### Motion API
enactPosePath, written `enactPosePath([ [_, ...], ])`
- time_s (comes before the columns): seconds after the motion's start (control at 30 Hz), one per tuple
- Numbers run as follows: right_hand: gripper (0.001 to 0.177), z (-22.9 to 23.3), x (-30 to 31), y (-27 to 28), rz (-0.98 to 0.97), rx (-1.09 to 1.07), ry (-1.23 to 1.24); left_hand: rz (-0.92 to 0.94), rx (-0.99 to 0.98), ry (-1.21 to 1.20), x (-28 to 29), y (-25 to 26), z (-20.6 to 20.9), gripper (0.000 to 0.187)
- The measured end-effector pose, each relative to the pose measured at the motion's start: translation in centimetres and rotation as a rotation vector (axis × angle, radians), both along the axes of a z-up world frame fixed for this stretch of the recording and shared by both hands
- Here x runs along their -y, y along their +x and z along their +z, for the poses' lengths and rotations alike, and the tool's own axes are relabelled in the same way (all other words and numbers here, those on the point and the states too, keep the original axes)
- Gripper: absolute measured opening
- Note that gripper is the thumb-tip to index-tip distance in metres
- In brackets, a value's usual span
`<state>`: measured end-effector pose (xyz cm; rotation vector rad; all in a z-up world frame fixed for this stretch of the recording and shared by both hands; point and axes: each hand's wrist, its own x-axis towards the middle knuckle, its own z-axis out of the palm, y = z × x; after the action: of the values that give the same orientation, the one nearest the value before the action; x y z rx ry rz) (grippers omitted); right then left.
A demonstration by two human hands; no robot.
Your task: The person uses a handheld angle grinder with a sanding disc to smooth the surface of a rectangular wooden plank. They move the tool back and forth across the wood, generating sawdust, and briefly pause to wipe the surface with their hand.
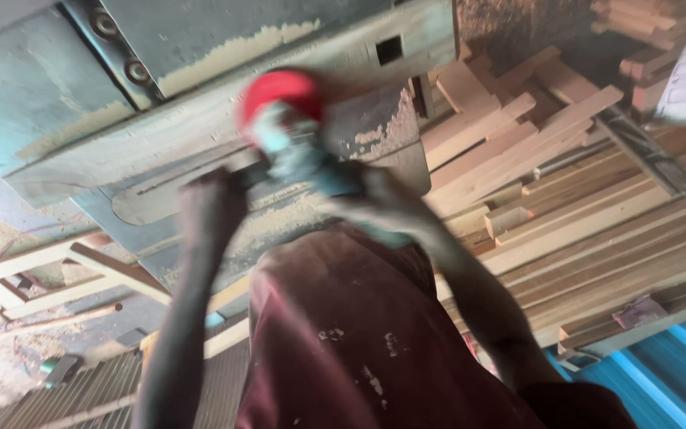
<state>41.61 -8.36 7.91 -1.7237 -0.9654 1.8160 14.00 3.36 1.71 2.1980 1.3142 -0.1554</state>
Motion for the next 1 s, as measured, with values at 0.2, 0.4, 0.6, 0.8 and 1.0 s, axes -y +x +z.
enactPosePath([
  [0.2, 0.071, 1.0, -1.8, -3.6, 0.156, 0.146, -0.090, 0.135, -0.034, -0.070, 1.0, -4.2, 0.9, 0.024],
  [0.4, 0.039, 2.8, 4.7, 6.6, -0.184, -0.010, -0.126, -0.136, 0.040, -0.233, 1.2, 9.7, -0.7, 0.014],
  [0.6, 0.034, 3.8, 11.3, 18.2, -0.444, 0.013, -0.216, -0.448, 0.039, -0.307, 3.3, 24.9, 0.6, 0.017],
  [0.8, 0.037, 3.5, 16.4, 20.5, -0.594, 0.168, -0.190, -0.477, 0.150, -0.208, 4.5, 22.9, 1.0, 0.042],
  [1.0, 0.036, 4.9, 19.3, 17.3, -0.786, 0.143, -0.038, -0.233, 0.001, 0.053, -3.8, 4.9, -4.9, 0.115],
])
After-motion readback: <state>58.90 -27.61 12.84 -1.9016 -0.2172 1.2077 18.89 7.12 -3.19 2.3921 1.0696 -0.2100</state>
